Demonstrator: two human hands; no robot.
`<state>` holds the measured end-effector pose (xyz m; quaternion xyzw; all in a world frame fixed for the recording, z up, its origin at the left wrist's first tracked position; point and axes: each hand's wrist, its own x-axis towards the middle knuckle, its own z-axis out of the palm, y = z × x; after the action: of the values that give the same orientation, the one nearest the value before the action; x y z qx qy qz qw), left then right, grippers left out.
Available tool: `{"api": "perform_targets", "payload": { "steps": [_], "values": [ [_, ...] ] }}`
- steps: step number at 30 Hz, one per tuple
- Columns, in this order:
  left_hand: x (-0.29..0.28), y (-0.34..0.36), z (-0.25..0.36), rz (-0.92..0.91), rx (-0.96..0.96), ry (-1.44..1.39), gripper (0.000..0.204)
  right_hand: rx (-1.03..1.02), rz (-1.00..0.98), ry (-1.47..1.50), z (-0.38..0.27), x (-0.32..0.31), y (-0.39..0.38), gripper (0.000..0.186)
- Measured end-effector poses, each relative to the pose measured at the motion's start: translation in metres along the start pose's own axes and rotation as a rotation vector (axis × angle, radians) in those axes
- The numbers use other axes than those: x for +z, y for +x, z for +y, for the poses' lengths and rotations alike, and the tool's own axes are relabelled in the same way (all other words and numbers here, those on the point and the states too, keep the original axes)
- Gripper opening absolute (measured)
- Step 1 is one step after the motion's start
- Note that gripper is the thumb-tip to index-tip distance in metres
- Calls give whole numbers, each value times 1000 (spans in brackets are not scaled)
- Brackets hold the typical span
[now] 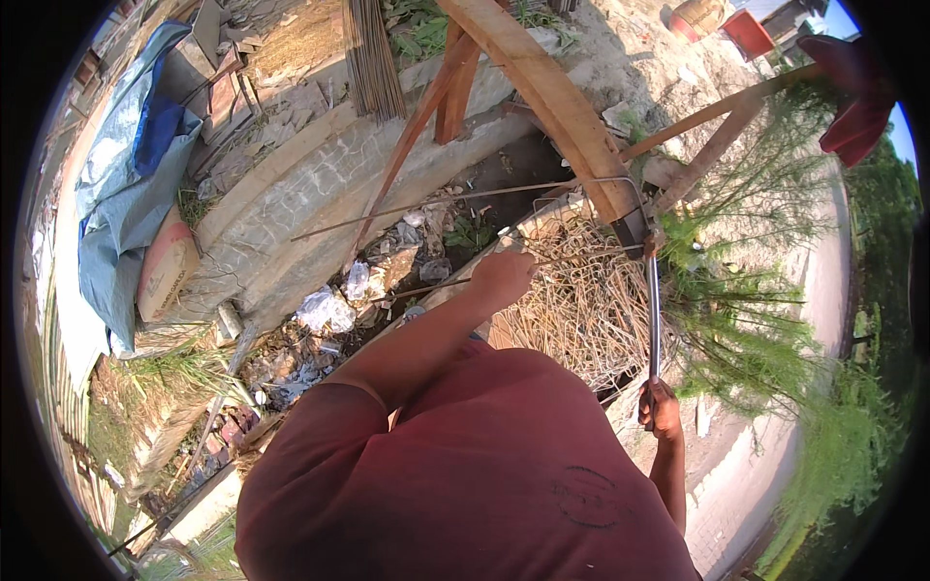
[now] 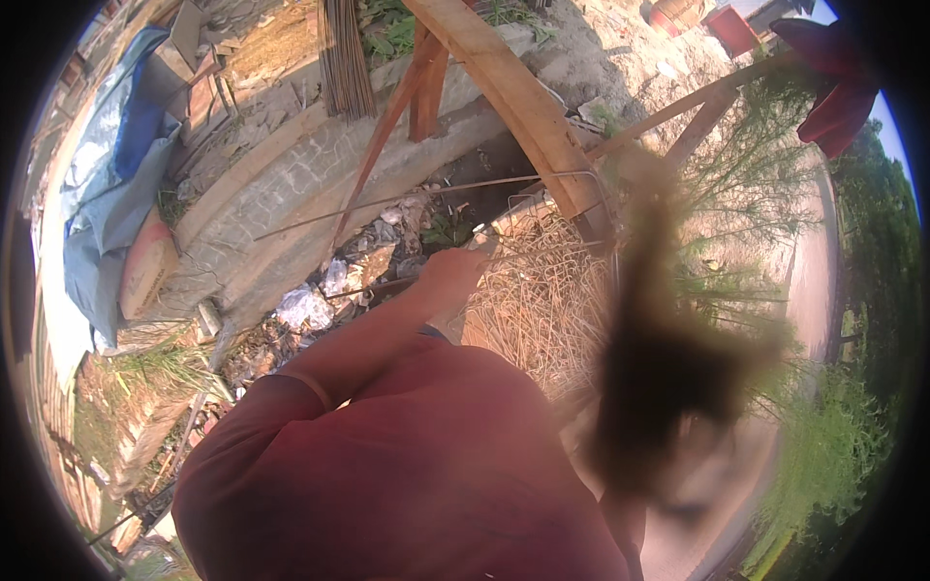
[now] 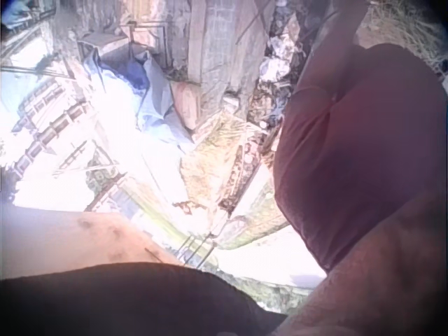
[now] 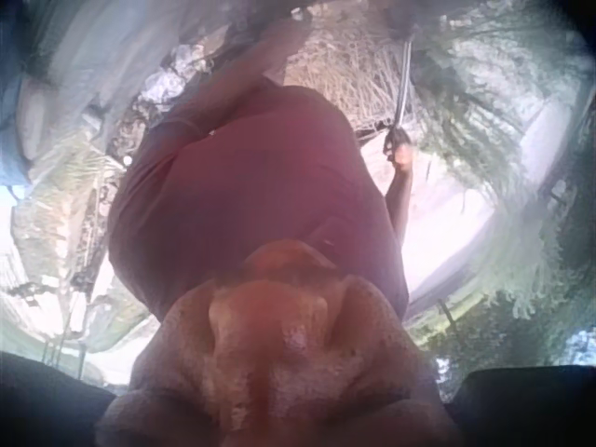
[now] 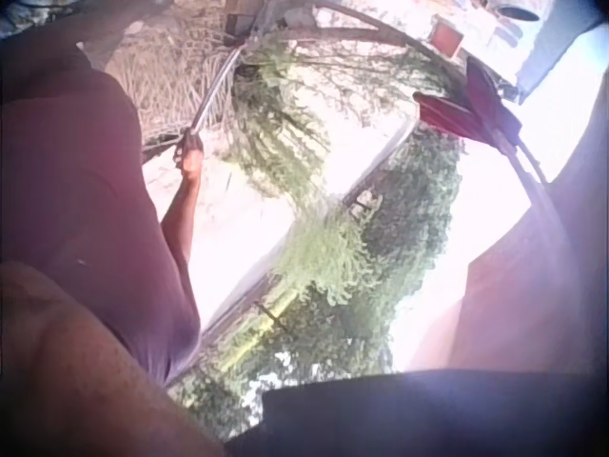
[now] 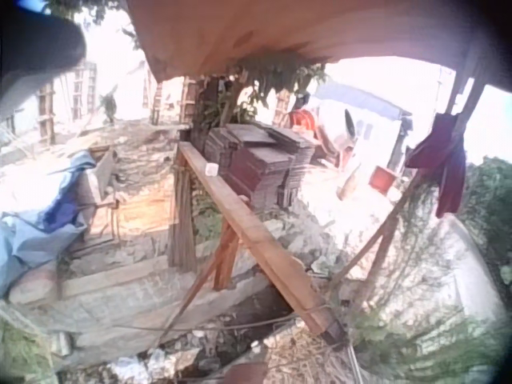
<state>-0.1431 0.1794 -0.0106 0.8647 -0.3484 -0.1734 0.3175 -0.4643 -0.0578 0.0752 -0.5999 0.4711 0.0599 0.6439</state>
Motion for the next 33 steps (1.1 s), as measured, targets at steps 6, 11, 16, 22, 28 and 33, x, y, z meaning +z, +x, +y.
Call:
{"api": "perform_targets", "payload": {
  "steps": [6, 11, 16, 22, 28, 33],
  "values": [
    [-11, 4, 3, -27, 61, 14, 21, -30, 94, 58, 48, 24, 15, 38],
    [-19, 17, 1, -43, 48, -21, 22, -70, 158, 137, 45, 65, 8, 39],
    [-18, 36, 12, -134, 24, -193, 25, -74, 199, -50, 25, 65, 6, 38],
    [22, 39, 34, -97, 67, -119, 29, -406, 560, -699, 54, 34, 17, 35],
    [11, 22, 49, 42, 60, -12, 33, -763, 659, -519, 73, 18, 22, 32],
    [2, 14, 80, 219, 130, -27, 32, -713, 569, -300, 65, 3, 29, 29]
  ]
}}
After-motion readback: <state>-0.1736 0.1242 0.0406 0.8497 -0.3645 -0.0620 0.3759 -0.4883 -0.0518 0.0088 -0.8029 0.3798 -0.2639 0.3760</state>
